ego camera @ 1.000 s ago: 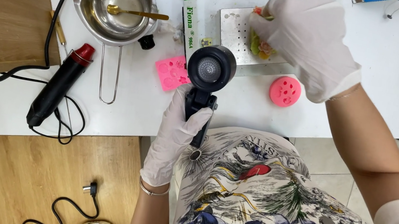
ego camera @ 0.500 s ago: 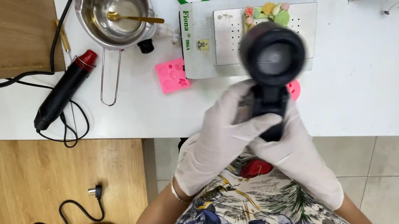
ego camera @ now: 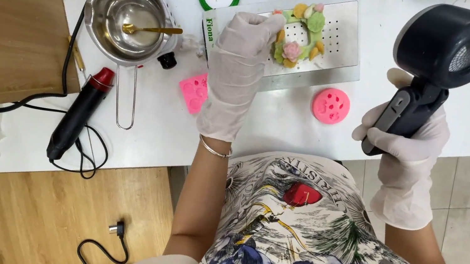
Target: Decorating a flower-shaped candle by applying melted wax and using a heat tool.
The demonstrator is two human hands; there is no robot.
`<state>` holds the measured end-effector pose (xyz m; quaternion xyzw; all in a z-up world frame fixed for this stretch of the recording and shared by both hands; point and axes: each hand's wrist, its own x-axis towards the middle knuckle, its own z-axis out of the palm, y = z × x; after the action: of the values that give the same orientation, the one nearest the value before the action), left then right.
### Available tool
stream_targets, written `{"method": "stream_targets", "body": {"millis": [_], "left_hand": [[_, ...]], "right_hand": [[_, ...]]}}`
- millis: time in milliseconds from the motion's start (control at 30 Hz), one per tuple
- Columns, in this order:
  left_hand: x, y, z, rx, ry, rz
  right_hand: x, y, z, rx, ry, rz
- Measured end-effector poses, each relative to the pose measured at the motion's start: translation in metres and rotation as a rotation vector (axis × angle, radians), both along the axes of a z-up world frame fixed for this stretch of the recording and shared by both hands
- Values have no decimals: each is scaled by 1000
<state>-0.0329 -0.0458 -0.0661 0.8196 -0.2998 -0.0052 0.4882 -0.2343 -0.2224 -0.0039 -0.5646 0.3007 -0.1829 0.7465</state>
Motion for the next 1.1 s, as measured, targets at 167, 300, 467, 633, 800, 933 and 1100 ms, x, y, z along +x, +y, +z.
{"method": "stream_targets", "body": {"millis": [167,300,467,633,800,933,1100], "left_hand": [[11,1,13,181,-262,-28],[24,3,9,239,-468,-53],[35,2,8,209,-467,-143],[44,1,2,242,-451,-215],[44,3,4,228,-489,-220],[42,5,1,231,-492,-204],[40,6,-9,235,-526,-180]], "right_hand": [[-1,1,-1,17,-8,6],[0,3,-1,10,13,28],[3,3,2,7,46,30],[3,4,4,1,81,31],[3,4,5,-12,92,29],[3,4,5,9,84,25],[4,5,7,7,77,29]]}}
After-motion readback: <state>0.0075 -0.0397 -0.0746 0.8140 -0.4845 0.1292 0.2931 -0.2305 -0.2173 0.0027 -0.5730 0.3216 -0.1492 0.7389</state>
